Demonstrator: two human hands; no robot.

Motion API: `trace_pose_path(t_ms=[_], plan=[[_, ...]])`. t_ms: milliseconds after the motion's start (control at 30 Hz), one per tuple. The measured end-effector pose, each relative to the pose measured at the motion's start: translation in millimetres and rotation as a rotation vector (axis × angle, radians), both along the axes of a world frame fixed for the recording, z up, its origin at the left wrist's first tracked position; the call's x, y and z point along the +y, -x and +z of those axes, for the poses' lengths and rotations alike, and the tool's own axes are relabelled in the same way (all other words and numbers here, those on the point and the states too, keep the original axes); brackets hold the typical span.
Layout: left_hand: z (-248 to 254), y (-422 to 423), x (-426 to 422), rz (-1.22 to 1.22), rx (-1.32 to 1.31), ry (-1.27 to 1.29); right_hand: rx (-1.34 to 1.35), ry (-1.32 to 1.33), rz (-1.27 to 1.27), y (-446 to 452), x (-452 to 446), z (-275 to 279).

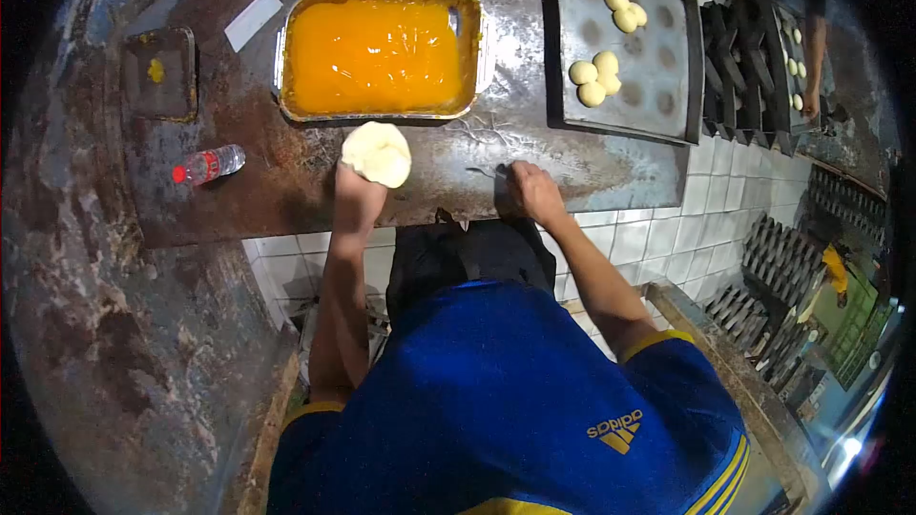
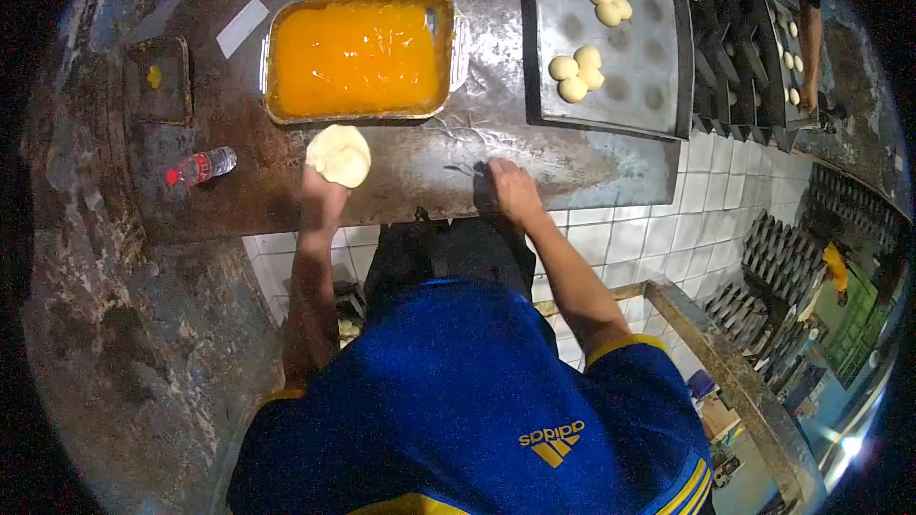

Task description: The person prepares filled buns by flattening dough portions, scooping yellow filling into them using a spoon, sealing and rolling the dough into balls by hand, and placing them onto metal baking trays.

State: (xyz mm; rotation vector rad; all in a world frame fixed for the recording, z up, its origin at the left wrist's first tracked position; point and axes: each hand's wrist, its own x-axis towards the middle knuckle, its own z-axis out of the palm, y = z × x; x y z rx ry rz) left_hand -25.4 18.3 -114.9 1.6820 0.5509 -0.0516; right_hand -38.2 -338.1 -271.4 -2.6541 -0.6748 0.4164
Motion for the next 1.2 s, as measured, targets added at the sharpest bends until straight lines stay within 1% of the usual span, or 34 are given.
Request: trace_pose_path(t_ms=[33, 67, 100, 167, 200, 233, 267, 300, 333, 400, 467, 500, 567, 600, 633, 667, 700, 733, 767, 800, 833, 867, 933, 967, 1000, 1033, 1100, 1133, 1167, 1200], plan=[[0.9, 1.0, 4.7, 0.164, 0.102, 0.213, 0.000, -0.005, -0.003, -16.7, 11.5, 7.5], [-20.3, 11.4, 19.2, 0.099, 0.101, 0.267, 0.043, -0.142, -0.057, -42.6, 30.0, 34.7], [-18.9, 12.2, 23.3, 0.097, 0.103, 0.267, 0.086, -0.278, -0.110, -68.7, 47.1, 56.6], [-10.2, 11.8, 29.3, 0.016, 0.144, 0.196, -0.036, -0.312, -0.067, -126.7, 74.6, 62.5], [-5.4, 11.5, 31.8, -0.011, 0.158, 0.171, -0.038, -0.292, -0.104, -154.0, 91.9, 65.3], [-0.1, 11.3, 32.8, -0.138, 0.048, -0.048, -0.038, -0.273, -0.140, -178.2, 109.1, 66.0], [2.9, 12.3, 34.2, -0.265, -0.062, -0.267, -0.094, -0.316, -0.135, -199.7, 124.1, 63.5], [2.3, 14.4, 36.5, -0.263, -0.062, -0.271, -0.150, -0.359, -0.129, -218.6, 136.9, 58.7], [0.1, 16.5, 39.0, -0.246, -0.096, -0.239, -0.151, -0.363, -0.126, -235.9, 147.9, 51.0], [-4.5, 22.5, 42.8, -0.227, -0.132, -0.210, -0.232, -0.232, -0.048, -260.8, 164.4, 39.4], [-9.1, 32.4, 44.1, -0.047, -0.062, -0.041, -0.231, -0.195, -0.013, -266.0, 169.6, 32.2], [-8.9, 34.8, 44.4, -0.043, -0.063, -0.041, -0.229, -0.155, 0.019, -265.7, 171.4, 29.3], [-9.5, 38.1, 43.4, 0.130, -0.096, 0.185, -0.214, -0.147, 0.020, -254.2, 169.7, 23.2], [-5.2, 37.4, 43.7, 0.134, -0.098, 0.189, -0.199, -0.139, 0.017, -247.3, 167.4, 24.2], [3.4, 35.1, 44.5, 0.167, -0.045, 0.245, -0.200, -0.136, 0.022, -240.1, 165.1, 29.6], [8.1, 34.6, 44.9, 0.201, 0.008, 0.300, -0.129, -0.130, 0.031, -231.2, 162.3, 35.0], [6.1, 34.0, 46.2, 0.205, 0.009, 0.302, -0.056, -0.126, 0.040, -222.5, 158.7, 37.4], [2.6, 31.1, 48.6, 0.121, 0.032, 0.124, -0.008, -0.165, 0.031, -215.2, 157.5, 47.2], [-0.6, 27.5, 50.6, 0.036, 0.054, -0.054, -0.008, -0.164, 0.034, -212.9, 154.5, 42.1], [-1.6, 23.8, 51.9, 0.039, 0.053, -0.052, 0.031, -0.251, 0.046, -210.3, 148.2, 27.6], [-2.0, 20.0, 52.7, -0.004, 0.049, -0.103, 0.069, -0.339, 0.059, -208.7, 144.9, 27.1], [-2.7, 16.1, 52.7, -0.046, 0.045, -0.154, 0.068, -0.338, 0.062, -208.5, 139.2, 27.4], [-6.9, 7.8, 51.8, -0.073, -0.011, -0.163, 0.597, -0.424, -0.077, -204.2, 135.8, 60.3], [-10.0, 2.3, 52.1, -0.104, -0.065, -0.173, 0.595, -0.426, -0.071, -199.5, 134.8, 78.3], [-16.9, -4.0, 52.4, -0.121, -0.063, -0.222, 0.630, -0.512, -0.031, -192.0, 133.8, 98.0], [-13.0, -10.8, 50.5, -0.115, -0.065, -0.227, 0.666, -0.598, 0.009, -183.1, 134.2, 118.6], [7.9, -26.3, 40.4, -0.181, -0.082, -0.314, 0.638, -0.686, 0.048, -163.2, 139.6, 163.1], [16.7, -30.9, 34.6, -0.184, -0.158, -0.321, 0.492, -0.690, 0.091, -150.2, 142.7, 188.8], [25.9, -34.7, 30.8, -0.183, -0.160, -0.323, 0.235, -0.681, 0.197, -141.8, 145.5, 200.3], [34.6, -37.9, 26.5, -0.206, -0.193, -0.307, 0.190, -0.629, 0.199, -131.6, 149.0, 217.9]])
